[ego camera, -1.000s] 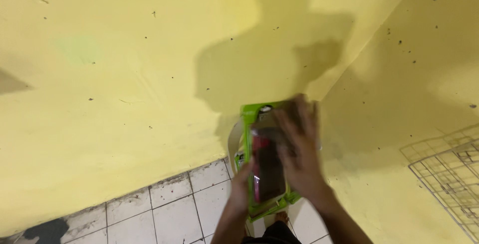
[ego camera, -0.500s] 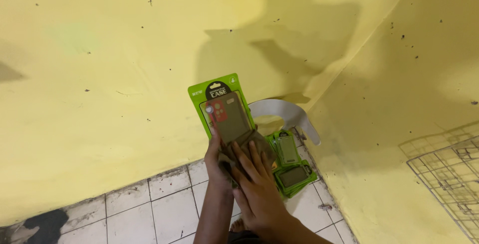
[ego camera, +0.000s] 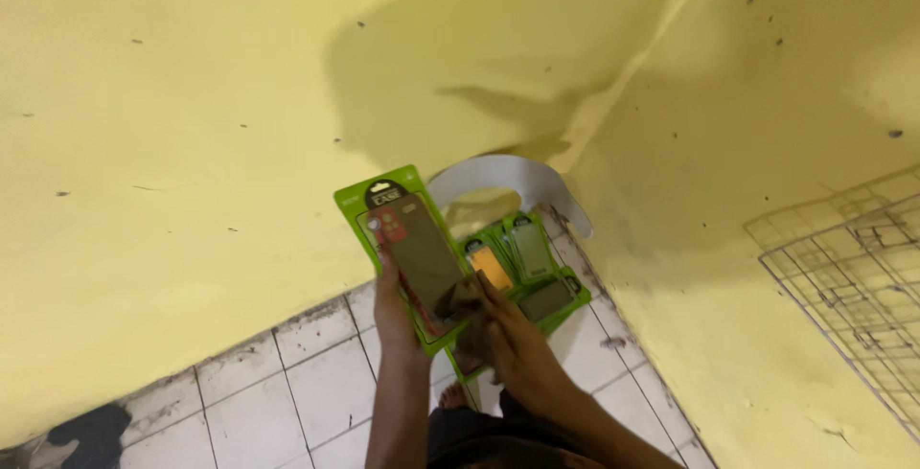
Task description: The person repeatedly picks up packaged phone cases from a white plastic chair, wipes each package with a cloth, and hangs them on a wall-mounted wire grid display. The process is repeated for multiple cases of different colors and designs.
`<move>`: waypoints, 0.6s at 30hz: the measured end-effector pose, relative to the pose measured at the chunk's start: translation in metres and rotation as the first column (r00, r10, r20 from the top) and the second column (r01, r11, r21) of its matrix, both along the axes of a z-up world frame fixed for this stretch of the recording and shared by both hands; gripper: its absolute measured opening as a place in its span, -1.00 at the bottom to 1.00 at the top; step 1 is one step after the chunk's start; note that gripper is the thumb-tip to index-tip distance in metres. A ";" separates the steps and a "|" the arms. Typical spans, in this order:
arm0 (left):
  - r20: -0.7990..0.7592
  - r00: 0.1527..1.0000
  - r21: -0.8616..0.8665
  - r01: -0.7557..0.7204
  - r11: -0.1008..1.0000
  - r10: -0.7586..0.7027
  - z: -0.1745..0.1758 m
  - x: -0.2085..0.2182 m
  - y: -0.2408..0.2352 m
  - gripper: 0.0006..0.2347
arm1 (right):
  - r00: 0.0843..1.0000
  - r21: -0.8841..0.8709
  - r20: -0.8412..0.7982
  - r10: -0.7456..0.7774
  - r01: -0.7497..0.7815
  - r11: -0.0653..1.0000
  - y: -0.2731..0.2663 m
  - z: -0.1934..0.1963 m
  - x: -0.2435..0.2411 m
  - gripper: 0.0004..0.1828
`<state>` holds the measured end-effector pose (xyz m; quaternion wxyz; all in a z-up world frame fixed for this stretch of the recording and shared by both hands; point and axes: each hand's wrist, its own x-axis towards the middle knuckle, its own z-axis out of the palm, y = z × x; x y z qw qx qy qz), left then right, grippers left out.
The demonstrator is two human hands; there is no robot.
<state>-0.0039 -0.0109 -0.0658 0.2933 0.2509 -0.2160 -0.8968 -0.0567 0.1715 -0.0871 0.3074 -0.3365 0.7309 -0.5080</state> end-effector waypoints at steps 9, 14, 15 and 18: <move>0.315 0.936 -0.101 0.195 0.976 -0.155 -0.078 -0.044 0.066 -0.56 | 0.960 -0.302 0.239 -0.143 0.214 0.929 0.032 -0.010 -0.105 -0.34; 0.587 0.793 0.106 0.124 0.987 -0.163 -0.122 -0.075 0.122 -0.54 | 0.884 0.198 -0.414 0.216 -0.144 0.970 0.052 -0.062 -0.108 -0.45; 0.530 0.845 0.070 0.031 0.997 -0.064 -0.131 -0.086 0.119 -0.56 | 0.884 0.222 -0.393 0.252 -0.175 0.959 0.056 -0.085 -0.117 -0.44; 0.443 0.880 0.009 -0.195 0.981 0.171 -0.161 -0.092 0.110 -0.59 | 0.992 0.093 -0.070 0.109 -0.103 0.990 0.086 -0.179 -0.146 -0.51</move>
